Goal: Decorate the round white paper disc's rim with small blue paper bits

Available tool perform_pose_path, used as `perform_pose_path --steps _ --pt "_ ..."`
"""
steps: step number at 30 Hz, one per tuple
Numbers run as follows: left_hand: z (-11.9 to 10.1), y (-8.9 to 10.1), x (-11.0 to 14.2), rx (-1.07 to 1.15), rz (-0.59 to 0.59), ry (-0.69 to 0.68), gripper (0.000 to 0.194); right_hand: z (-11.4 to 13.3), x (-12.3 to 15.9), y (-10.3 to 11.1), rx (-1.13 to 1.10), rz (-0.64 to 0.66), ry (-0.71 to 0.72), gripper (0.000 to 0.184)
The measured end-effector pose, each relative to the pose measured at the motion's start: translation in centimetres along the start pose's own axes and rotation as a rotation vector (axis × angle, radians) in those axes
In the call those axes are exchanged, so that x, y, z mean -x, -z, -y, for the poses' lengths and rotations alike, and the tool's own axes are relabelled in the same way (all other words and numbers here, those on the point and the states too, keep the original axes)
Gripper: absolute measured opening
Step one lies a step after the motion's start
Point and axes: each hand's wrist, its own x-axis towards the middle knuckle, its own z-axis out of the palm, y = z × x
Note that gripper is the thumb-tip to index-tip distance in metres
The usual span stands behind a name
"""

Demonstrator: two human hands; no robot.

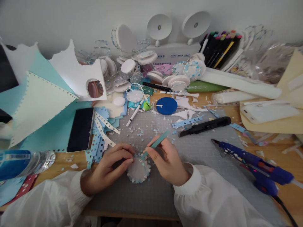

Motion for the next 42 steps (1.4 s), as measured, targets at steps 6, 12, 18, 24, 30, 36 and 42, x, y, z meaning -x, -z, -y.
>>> perform_pose_path --steps 6,12,18,24,30,36,42 --pt "0.1 0.0 0.0 0.002 0.001 -0.033 0.010 0.1 -0.2 0.0 -0.042 0.035 -0.060 0.015" --pt "0.3 0.0 0.1 0.014 -0.002 -0.047 0.011 0.1 -0.5 0.2 -0.103 0.068 -0.178 0.020" --pt "-0.1 0.2 0.0 0.035 0.022 -0.034 0.010 -0.2 -0.8 0.3 -0.256 0.014 -0.254 0.022" --pt "-0.3 0.0 0.4 -0.122 0.004 -0.075 0.015 0.1 -1.8 0.6 -0.482 -0.157 -0.345 0.022" --pt "-1.2 2.0 1.8 -0.691 -0.220 -0.355 0.043 -0.5 -2.1 1.4 -0.647 -0.220 -0.375 0.015" --pt "0.6 7.9 1.5 -0.915 -0.715 0.154 0.025 -1.0 -2.3 1.5 -0.770 -0.199 -0.392 0.020" --pt "5.3 9.9 0.5 -1.197 -0.641 0.603 0.068 -0.9 -2.4 1.3 -0.817 -0.186 -0.393 0.022"
